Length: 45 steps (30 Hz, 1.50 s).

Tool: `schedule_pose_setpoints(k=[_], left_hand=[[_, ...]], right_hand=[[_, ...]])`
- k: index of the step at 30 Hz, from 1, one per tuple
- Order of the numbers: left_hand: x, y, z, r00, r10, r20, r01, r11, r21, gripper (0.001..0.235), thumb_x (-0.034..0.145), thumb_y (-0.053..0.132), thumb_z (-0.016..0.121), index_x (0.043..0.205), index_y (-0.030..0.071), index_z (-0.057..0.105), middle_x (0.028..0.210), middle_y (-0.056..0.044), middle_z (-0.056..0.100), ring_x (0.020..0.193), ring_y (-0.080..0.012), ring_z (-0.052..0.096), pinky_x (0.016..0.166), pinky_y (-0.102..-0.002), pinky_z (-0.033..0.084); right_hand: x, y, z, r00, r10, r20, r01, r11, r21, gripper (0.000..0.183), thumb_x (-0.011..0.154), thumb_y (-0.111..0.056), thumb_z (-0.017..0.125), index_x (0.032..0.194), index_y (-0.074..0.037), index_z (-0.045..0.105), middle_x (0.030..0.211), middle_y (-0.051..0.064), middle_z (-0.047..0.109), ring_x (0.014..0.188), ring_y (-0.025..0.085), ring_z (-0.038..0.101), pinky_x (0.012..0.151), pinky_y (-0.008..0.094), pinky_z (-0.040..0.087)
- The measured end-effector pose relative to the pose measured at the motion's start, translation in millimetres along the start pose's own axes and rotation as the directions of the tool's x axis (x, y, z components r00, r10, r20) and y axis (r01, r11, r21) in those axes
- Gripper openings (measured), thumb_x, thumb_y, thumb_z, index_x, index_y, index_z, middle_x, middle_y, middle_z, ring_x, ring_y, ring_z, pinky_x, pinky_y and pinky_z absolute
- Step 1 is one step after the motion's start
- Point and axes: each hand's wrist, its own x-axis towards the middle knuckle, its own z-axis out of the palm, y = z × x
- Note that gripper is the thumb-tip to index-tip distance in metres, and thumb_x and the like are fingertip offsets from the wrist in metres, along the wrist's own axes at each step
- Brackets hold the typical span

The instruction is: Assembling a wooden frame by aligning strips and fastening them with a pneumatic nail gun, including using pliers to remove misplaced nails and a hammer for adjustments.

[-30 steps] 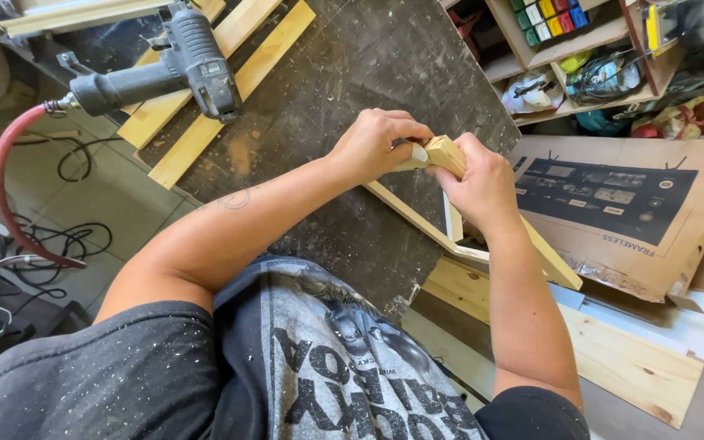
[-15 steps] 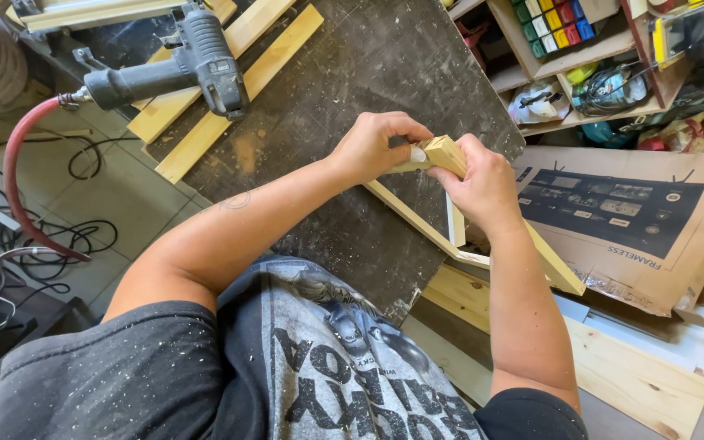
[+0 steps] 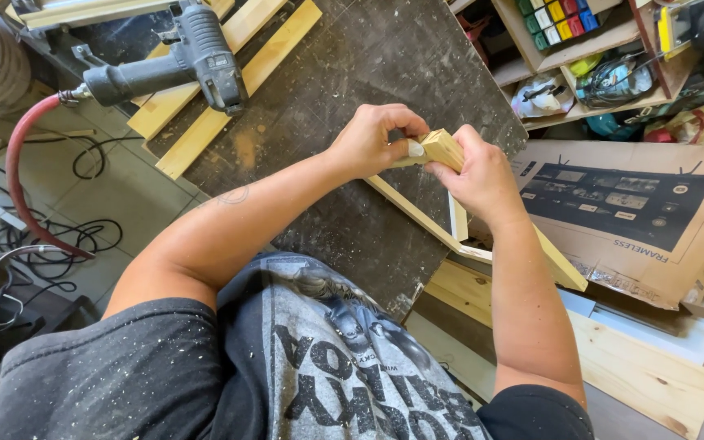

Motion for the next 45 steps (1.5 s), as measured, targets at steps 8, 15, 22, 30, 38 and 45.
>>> schedule_pose_setpoints(k=[8,15,22,30,38,45], left_hand=[[-1.3,0.4,-1.3,1.0,0.012,-0.001,-0.012,1.0,-0.006,0.021,0.088,-0.002,0.082,0.106,0.009,0.079,0.089,-0.004,0.075,0.09,-0.0195,0.075,0.09,-0.038,0.059],[-7.6,-5.4,-3.1,0.999,-0.021,0.025,0.021,1.0,-0.007,0.027,0.09,0.004,0.084,0.115,0.011,0.079,0.098,-0.006,0.078,0.098,-0.0214,0.077,0.095,-0.039,0.058],[-13.8,-4.9,-2.8,0.999,-0.053,0.004,0.053,0.995,-0.082,0.034,0.089,0.005,0.087,0.122,0.009,0.079,0.101,-0.007,0.079,0.099,-0.0204,0.076,0.099,-0.041,0.057],[-13.5,0.3,-0.9,0.999,-0.032,0.01,0.032,0.999,0.023,0.029,0.093,0.007,0.083,0.12,0.016,0.08,0.104,-0.003,0.079,0.1,-0.0194,0.077,0.096,-0.037,0.058],[-29.2,19.3,-168.3,0.837,-0.486,-0.251,0.389,0.206,0.898,0.072,0.078,0.048,0.094,0.133,0.009,0.068,0.124,-0.012,0.071,0.114,-0.0345,0.063,0.091,-0.049,0.05],[-86.6,-14.9,-245.0,0.664,-0.6,-0.446,0.354,-0.272,0.895,0.092,0.079,0.044,0.089,0.151,0.004,0.049,0.132,-0.021,0.055,0.115,-0.0415,0.054,0.092,-0.052,0.05]], right_hand=[[-7.7,26.8,12.5,0.995,-0.059,-0.085,0.052,0.996,-0.079,0.027,0.09,-0.035,0.087,0.104,-0.02,0.069,0.087,0.009,0.076,0.088,0.038,0.076,0.076,0.047,0.059],[-5.3,31.5,16.1,0.995,-0.054,-0.079,0.042,0.989,-0.141,0.027,0.093,-0.04,0.083,0.102,-0.02,0.068,0.084,0.011,0.075,0.086,0.041,0.075,0.075,0.053,0.058],[-8.7,21.8,14.0,0.998,-0.008,-0.06,0.001,0.993,-0.116,0.025,0.094,-0.039,0.083,0.101,-0.02,0.068,0.085,0.01,0.076,0.087,0.04,0.076,0.076,0.052,0.059],[-10.2,26.6,18.4,0.998,-0.013,-0.067,0.002,0.989,-0.147,0.031,0.093,-0.045,0.081,0.103,-0.02,0.066,0.085,0.012,0.075,0.089,0.044,0.074,0.079,0.056,0.058],[-5.0,15.9,13.8,0.998,0.014,0.054,-0.001,0.972,-0.236,0.031,0.099,-0.039,0.077,0.101,-0.016,0.056,0.085,0.006,0.071,0.076,0.031,0.069,0.068,0.051,0.054],[-2.2,14.5,16.9,0.993,0.059,0.099,-0.033,0.968,-0.247,0.029,0.095,-0.045,0.08,0.106,-0.02,0.071,0.074,0.006,0.072,0.072,0.03,0.07,0.068,0.05,0.058]])
